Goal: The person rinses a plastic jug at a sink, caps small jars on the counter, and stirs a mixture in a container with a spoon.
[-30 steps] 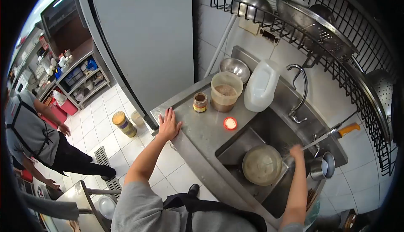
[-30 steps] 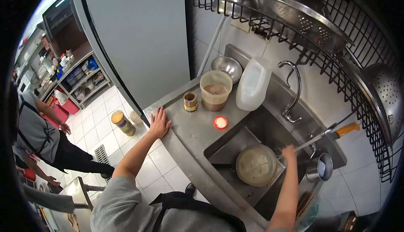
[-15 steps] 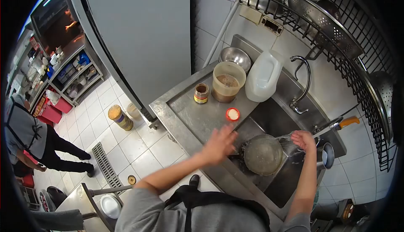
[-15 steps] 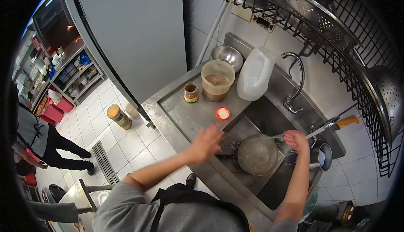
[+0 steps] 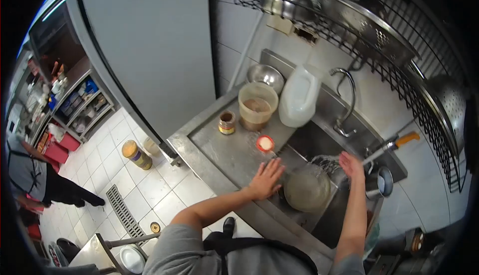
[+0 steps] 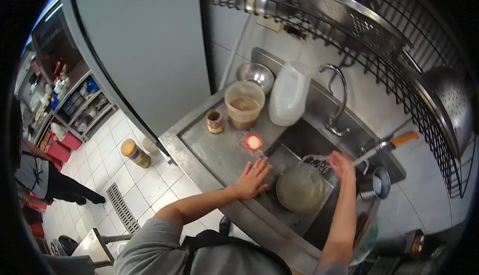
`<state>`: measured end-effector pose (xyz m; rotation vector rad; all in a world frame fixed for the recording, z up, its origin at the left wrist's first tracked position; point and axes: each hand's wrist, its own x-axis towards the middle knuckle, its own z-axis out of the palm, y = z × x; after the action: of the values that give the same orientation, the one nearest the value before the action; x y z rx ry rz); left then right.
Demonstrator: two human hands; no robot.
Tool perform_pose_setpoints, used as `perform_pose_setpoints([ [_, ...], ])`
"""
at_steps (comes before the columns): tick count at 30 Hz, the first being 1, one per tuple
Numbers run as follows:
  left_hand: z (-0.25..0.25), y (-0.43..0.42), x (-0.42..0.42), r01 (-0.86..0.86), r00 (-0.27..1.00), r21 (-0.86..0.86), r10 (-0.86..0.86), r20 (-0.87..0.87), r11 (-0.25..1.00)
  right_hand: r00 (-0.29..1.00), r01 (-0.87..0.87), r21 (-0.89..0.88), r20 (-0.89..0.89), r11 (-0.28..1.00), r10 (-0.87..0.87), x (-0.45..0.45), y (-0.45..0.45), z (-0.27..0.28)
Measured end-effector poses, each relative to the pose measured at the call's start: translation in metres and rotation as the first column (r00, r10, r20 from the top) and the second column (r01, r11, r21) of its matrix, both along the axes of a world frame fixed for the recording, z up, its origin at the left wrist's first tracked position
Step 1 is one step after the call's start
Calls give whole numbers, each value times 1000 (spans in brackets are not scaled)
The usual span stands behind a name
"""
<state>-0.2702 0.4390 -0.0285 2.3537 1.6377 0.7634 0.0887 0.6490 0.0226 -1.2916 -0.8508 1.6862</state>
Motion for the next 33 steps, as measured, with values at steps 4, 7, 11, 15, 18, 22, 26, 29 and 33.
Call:
perform_pose_setpoints([
  [4,5,64,-27,-226,961,138,244,-133,964,989,137,194,30,971,-145,8,-4,-2],
  [7,19,79,-41,-358,923,-175,319,-214,917,941,233,293,173,927,-291,62,33,-60],
  [11,13,94,-45,-283,958,-355,280,-61,891,925,2,150,375,989,-59,39,0,-15],
  [15,7,87,-7,-463,849,73,466,-251,883,931,-174,55,333,983,147,10,-28,26],
  [18,26,96,78,-149,983,-34,152,102,988,992,-51,265,126,963,18,21,-16,23],
  [22,78,99,203,636,343,-563,461,818,527,880,216,319,345,923,-325,-8,-25,23],
  [26,36,159,281,925,-210,-50,617,759,377,587,411,250,663,877,-464,4,-22,-24],
  [29,4,200,313,758,-58,-359,605,794,544,567,237,570,576,787,-589,-9,-52,-11],
  [33,-4,230,329,209,498,-414,268,825,886,821,316,541,256,779,-511,-11,-85,0],
])
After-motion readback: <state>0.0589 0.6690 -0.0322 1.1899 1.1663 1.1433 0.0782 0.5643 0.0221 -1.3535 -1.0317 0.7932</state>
